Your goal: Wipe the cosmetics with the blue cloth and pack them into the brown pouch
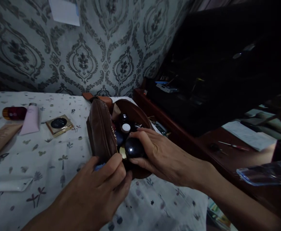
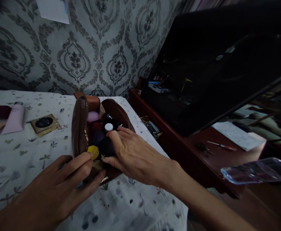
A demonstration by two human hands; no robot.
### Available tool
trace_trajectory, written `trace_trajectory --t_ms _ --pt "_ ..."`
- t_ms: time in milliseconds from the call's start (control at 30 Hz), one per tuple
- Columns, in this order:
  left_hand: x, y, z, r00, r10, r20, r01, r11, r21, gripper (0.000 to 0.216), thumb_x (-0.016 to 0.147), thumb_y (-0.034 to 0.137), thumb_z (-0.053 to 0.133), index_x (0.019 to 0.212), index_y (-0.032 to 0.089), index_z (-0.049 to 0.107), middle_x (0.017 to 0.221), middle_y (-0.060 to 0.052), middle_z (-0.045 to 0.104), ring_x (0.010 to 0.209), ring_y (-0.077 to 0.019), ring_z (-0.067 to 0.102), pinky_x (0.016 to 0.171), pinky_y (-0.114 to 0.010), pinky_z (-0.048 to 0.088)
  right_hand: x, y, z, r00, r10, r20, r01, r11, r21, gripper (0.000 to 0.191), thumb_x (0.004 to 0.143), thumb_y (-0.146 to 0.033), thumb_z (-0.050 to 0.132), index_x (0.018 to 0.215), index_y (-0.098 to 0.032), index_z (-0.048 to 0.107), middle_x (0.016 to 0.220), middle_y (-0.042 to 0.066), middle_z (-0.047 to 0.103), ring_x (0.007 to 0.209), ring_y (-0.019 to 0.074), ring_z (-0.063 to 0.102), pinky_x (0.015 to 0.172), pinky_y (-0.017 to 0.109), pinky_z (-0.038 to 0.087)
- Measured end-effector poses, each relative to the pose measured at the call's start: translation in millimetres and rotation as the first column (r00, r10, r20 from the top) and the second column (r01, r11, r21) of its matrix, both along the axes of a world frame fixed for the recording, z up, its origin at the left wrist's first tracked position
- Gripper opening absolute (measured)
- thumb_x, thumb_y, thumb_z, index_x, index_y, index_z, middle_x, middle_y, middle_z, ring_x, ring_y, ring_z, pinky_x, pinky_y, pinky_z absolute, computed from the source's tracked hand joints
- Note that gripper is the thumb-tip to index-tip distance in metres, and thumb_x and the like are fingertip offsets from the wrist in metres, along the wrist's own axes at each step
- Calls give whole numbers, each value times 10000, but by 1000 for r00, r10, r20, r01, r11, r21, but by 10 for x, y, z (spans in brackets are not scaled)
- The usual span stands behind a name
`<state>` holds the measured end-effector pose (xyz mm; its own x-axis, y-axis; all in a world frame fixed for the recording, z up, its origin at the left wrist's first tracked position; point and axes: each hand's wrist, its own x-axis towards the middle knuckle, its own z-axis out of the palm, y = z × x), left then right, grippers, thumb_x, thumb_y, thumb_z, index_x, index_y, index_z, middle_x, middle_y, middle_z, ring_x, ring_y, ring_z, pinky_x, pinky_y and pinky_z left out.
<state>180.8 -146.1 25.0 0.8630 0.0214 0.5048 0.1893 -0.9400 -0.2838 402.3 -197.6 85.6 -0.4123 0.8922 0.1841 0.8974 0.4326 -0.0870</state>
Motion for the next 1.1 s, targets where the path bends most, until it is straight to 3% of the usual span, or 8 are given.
trace_trajectory --t_ms 100,200,300,400,700,900,1100 --pt "33 14 -60 998 -8 57 8 1000 0 250 960 270 514 1178 237 632 1101 -84 622 1204 -251 441 808 -387 379 57 -35 40 1000 -17 -14 17 1000 -4 360 992 -494 424 1151 -176 478 1009 149 665 978 304 665 851 480 548" --pt "50 15 -76 996 3 84 -2 1000 -6 240 962 266 501 1156 240 640 1081 -81 629 1194 -246 449 796 -384 385 128 -82 109 984 -91 -154 95 995 23 395 977 -504 466 1210 -187 428 1094 150 650 953 270 670 771 389 559" --pt "36 7 -51 998 7 68 -6 1000 -6 257 963 252 494 1179 228 630 1099 -84 630 1211 -250 443 792 -386 393 214 -64 184 922 -203 -330 235 970 58 399 980 -517 454 1207 -194 399 1027 106 670 876 240 683 710 327 539" --pt "18 3 -34 999 -9 46 9 1000 6 268 967 229 486 1197 219 623 1108 -79 631 1216 -251 441 796 -394 388 271 11 225 874 -233 -426 293 953 81 387 980 -541 433 1158 -197 412 928 65 675 827 227 677 704 311 520" --pt "14 23 -52 1000 -9 30 8 999 36 288 954 290 534 1223 224 612 1132 -92 606 1236 -263 423 791 -387 399 241 129 153 889 -277 -365 313 949 42 442 966 -608 390 1130 -199 427 824 39 655 681 194 625 610 281 452" --pt "12 3 -16 1000 15 24 -16 999 32 260 962 242 500 1193 228 620 1112 -88 613 1231 -253 427 798 -384 406 234 170 167 886 -303 -351 335 942 32 420 964 -590 402 1104 -195 426 761 30 650 618 187 607 574 276 437" --pt "6 11 -7 1000 -10 18 9 1000 19 283 953 197 498 1210 214 615 1118 -88 620 1222 -259 439 785 -380 403 195 166 166 872 -225 -435 262 965 27 415 971 -592 389 1107 -203 436 874 46 657 732 188 632 645 283 472"
